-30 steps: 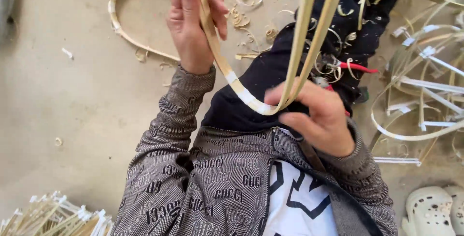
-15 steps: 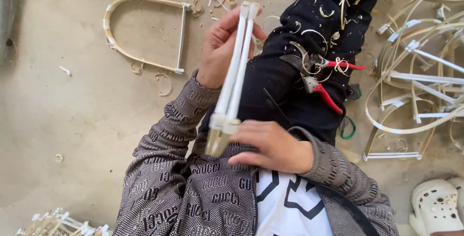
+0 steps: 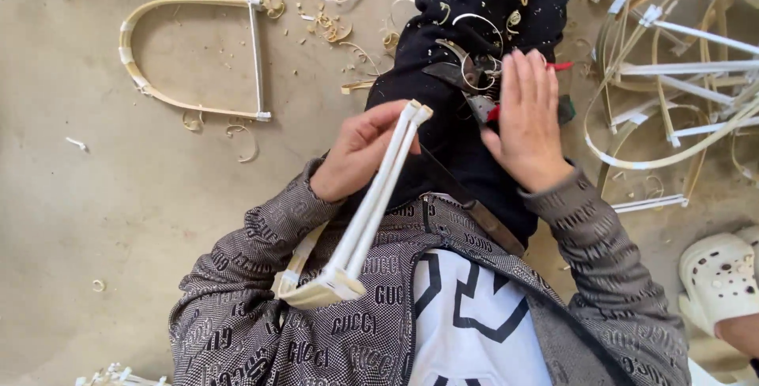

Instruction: The recorder is assembling and trimming bamboo or wood components, likely for furniture such as chairs, using snips and a knife.

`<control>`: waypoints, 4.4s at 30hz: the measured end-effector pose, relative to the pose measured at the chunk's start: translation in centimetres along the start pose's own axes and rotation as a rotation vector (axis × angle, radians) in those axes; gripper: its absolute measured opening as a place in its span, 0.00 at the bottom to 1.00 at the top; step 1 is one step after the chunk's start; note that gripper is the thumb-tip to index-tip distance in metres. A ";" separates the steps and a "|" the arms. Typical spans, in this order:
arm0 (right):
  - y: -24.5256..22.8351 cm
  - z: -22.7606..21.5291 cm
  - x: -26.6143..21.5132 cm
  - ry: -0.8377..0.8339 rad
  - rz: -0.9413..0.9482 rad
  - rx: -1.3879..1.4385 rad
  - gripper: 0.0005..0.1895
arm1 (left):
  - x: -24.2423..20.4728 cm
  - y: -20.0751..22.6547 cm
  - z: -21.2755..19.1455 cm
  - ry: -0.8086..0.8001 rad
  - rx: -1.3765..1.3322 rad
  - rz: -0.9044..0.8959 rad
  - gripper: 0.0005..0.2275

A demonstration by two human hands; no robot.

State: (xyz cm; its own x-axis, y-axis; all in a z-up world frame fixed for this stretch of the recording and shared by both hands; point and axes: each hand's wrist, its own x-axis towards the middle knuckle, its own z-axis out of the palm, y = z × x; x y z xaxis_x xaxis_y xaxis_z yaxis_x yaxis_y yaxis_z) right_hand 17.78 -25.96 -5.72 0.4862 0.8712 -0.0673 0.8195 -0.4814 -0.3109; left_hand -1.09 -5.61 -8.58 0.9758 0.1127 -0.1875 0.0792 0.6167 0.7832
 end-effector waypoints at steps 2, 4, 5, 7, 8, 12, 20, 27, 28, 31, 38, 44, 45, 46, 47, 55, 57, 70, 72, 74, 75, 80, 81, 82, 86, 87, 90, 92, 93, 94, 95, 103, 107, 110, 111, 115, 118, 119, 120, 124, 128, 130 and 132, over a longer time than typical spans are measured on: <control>0.3 0.8 0.8 -0.012 0.002 -0.057 0.54 | -0.4 -0.4 0.9 0.022 0.096 0.025 0.16; 0.2 0.9 1.7 0.022 0.045 -0.099 0.46 | -0.7 0.3 1.9 0.045 0.112 -0.030 0.15; 0.7 0.5 1.4 0.025 0.047 -0.094 0.46 | -0.8 0.8 2.1 0.044 0.117 -0.033 0.15; 1.7 -0.4 1.3 0.054 0.005 0.168 0.32 | -1.0 1.7 2.5 0.062 0.193 -0.079 0.15; 1.2 -1.7 0.7 0.053 0.009 0.174 0.32 | -0.9 1.9 2.5 0.063 0.195 -0.087 0.15; -1.0 -5.1 -1.9 -0.070 0.176 0.504 0.26 | 0.1 2.3 2.6 0.011 0.356 -0.034 0.14; -2.7 -3.5 -4.0 -0.015 -0.007 0.417 0.36 | 2.0 1.3 3.1 -0.033 0.303 -0.154 0.15; -1.8 -2.9 -3.4 0.005 -0.043 0.455 0.36 | 2.4 1.4 2.9 -0.150 0.346 -0.077 0.15; -1.5 -2.8 -3.2 0.029 -0.084 0.455 0.37 | 2.5 1.4 2.9 -0.161 0.354 -0.091 0.14; -0.6 -2.2 -2.7 0.091 -0.158 0.496 0.35 | 2.7 1.1 2.7 -0.190 0.391 -0.072 0.14; 1.9 0.4 -2.4 0.039 -0.135 0.408 0.23 | 3.2 0.5 2.3 -0.157 0.363 -0.087 0.13; 4.2 2.3 -2.1 -0.064 -0.063 0.351 0.18 | 3.3 4.2 0.4 -0.117 0.586 0.111 0.14; 3.8 1.0 -1.4 -0.050 0.043 0.411 0.15 | 3.0 4.9 -1.6 0.033 0.681 0.155 0.14; 2.9 0.0 -1.2 -0.049 0.158 0.480 0.12 | 2.0 5.5 -3.5 0.187 0.769 0.180 0.15; 2.2 -1.3 -0.9 -0.059 0.141 0.488 0.12 | 1.2 8.1 -2.6 0.207 0.773 0.178 0.15; 0.7 -1.6 -0.6 -0.089 0.136 1.518 0.17 | -2.6 17.6 8.7 0.256 1.179 0.100 0.28; -0.7 -1.4 0.2 -0.037 0.226 1.477 0.20 | -2.8 18.1 9.9 0.109 1.115 0.137 0.29; -2.3 -2.2 -1.5 0.017 0.168 1.212 0.20 | 3.6 6.3 7.9 -0.057 0.396 0.120 0.24; -1.7 -3.6 -1.9 0.019 0.141 1.203 0.25 | 3.4 5.1 6.7 -0.062 0.488 0.087 0.21; -1.1 -4.9 -2.1 0.019 0.098 1.196 0.29 | 3.1 4.0 5.5 -0.060 0.588 0.063 0.17; -0.7 -5.5 -2.3 0.019 0.138 1.021 0.29 | 2.9 3.4 5.0 -0.046 0.401 -0.026 0.15; 0.0 -7.0 -4.5 0.181 0.224 0.524 0.26 | 2.5 2.8 4.7 0.001 0.165 -0.093 0.11; -0.1 -7.1 -4.9 0.386 0.145 0.626 0.24 | 2.5 2.8 4.6 -0.006 0.172 -0.085 0.11; -0.1 -7.2 -5.3 0.591 0.052 0.725 0.22 | 2.4 2.8 4.6 -0.016 0.179 -0.076 0.11; 0.9 -3.2 -5.4 0.958 0.184 1.754 0.23 | 2.5 2.5 5.0 -0.008 0.217 -0.054 0.11; -0.6 -4.1 -4.7 0.608 0.077 0.953 0.22 | 2.2 2.1 5.0 -0.022 0.170 -0.029 0.11; -1.6 -4.8 -4.3 0.227 0.061 0.292 0.22 | 2.1 1.9 4.6 -0.023 0.140 -0.059 0.10; -2.0 -5.1 -4.3 0.199 0.126 0.438 0.23 | 1.7 2.0 4.2 0.020 0.153 -0.117 0.11; -2.5 -5.6 -4.3 0.162 0.234 0.571 0.23 | 1.5 2.2 4.1 0.029 0.128 -0.108 0.11; -2.7 -6.3 -4.0 0.151 0.341 0.688 0.24 | 2.3 2.5 3.8 0.012 0.115 -0.083 0.12; -2.6 -6.2 -3.7 0.163 0.338 0.689 0.24 | 2.2 2.4 3.7 0.006 0.124 -0.077 0.12; -3.1 -6.2 -4.0 0.011 -0.043 0.391 0.36 | 2.3 2.6 4.5 -0.041 0.207 -0.114 0.13; -3.2 -6.1 -4.1 0.014 -0.030 0.370 0.37 | 2.2 2.2 4.1 -0.078 0.179 -0.135 0.13; -3.0 -5.5 -4.3 0.000 -0.038 0.369 0.37 | 2.1 2.0 3.7 -0.108 0.211 -0.141 0.13; -3.0 -5.3 -4.3 0.004 -0.049 0.372 0.37 | 2.0 2.1 3.6 -0.111 0.227 -0.164 0.13; -2.0 -2.3 -4.9 0.054 -0.058 0.402 0.30 | 2.1 1.2 3.2 -0.117 0.232 -0.149 0.13; 0.9 1.5 -5.5 0.049 0.012 0.403 0.21 | 2.2 0.9 3.4 -0.105 0.250 -0.171 0.14; 0.9 1.2 -5.4 0.046 0.017 0.405 0.21 | 2.4 1.6 3.3 -0.106 0.247 -0.176 0.14; 1.2 1.0 -4.9 0.033 0.059 0.378 0.20 | 2.6 2.3 3.3 -0.076 0.281 -0.160 0.15; 1.5 -1.9 -1.6 0.176 -0.053 0.198 0.31 | 3.9 4.4 -1.2 0.136 0.137 -0.087 0.14; 2.5 -2.0 0.9 0.125 -0.080 0.157 0.37 | 5.0 6.1 -4.2 0.190 -0.102 -0.029 0.18; 2.0 -2.4 2.2 0.170 -0.064 0.089 0.51 | 5.0 6.5 -4.7 0.217 -0.299 -0.019 0.20; 1.3 -2.3 2.8 0.183 -0.125 0.087 0.54 | 4.8 7.0 -4.4 0.240 -0.342 -0.021 0.20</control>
State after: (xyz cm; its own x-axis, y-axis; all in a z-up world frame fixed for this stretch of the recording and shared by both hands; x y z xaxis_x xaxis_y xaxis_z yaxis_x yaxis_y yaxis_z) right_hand 20.92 -24.37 -4.14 0.4361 0.8878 0.1469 0.8513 -0.3541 -0.3872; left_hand 3.22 2.70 -6.61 0.8962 0.2511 -0.3658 -0.0133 0.8393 0.5435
